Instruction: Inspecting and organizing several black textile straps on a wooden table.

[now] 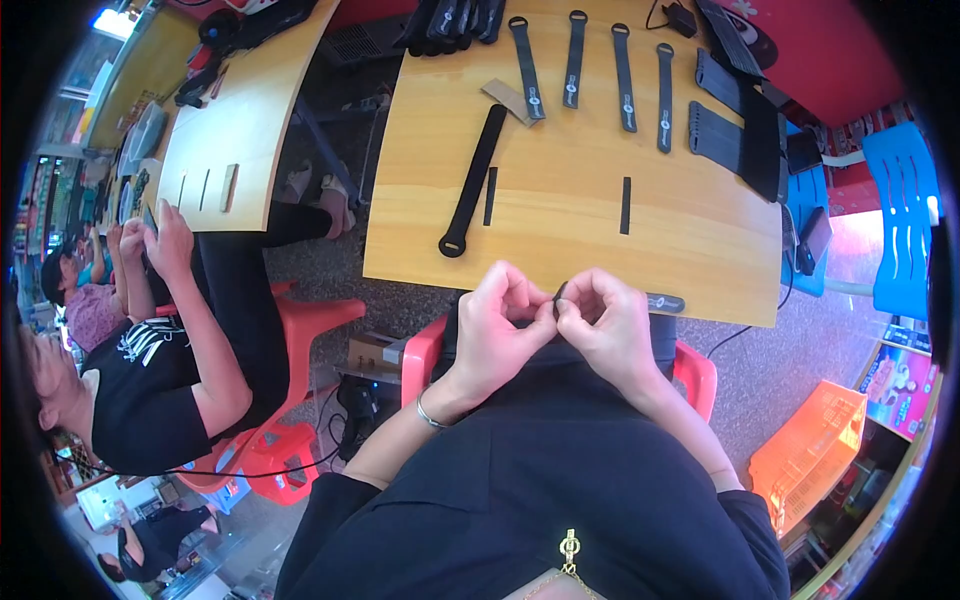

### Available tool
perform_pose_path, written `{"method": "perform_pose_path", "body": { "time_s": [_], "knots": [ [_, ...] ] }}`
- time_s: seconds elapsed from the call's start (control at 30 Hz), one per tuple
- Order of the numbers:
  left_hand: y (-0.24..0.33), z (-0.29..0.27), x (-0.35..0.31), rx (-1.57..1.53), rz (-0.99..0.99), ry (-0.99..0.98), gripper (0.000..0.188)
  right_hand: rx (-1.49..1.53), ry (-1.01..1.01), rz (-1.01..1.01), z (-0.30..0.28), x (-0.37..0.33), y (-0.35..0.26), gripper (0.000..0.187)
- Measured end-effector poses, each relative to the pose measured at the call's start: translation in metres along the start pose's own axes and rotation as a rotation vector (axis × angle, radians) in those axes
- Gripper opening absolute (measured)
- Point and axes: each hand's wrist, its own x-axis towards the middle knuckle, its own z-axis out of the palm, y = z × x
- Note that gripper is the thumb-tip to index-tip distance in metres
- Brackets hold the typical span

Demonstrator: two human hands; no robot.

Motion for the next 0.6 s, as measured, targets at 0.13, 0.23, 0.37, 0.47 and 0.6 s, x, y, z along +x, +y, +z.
{"method": "perform_pose_path", "body": {
  "time_s": [0.13,0.23,0.37,0.47,0.6],
  "knots": [
    [-0.004,0.001,0.002,-0.242,-0.153,0.014,0.031,-0.036,0.011,-0.021,0.0,0.0,0.006,0.007],
    [-0.009,0.0,0.002,-0.374,-0.229,0.01,0.032,-0.114,0.011,-0.026,0.0,0.001,0.006,0.008],
    [-0.015,-0.004,0.001,-0.491,-0.262,-0.012,0.031,-0.171,0.008,-0.062,0.001,0.002,0.004,0.008],
    [-0.012,-0.004,0.004,-0.508,-0.316,-0.038,0.028,-0.166,0.001,-0.052,-0.005,0.002,0.005,0.008],
    [-0.008,-0.004,0.003,-0.398,-0.31,-0.072,0.032,-0.207,-0.041,-0.067,-0.012,0.004,0.0,0.008]
  ]
}}
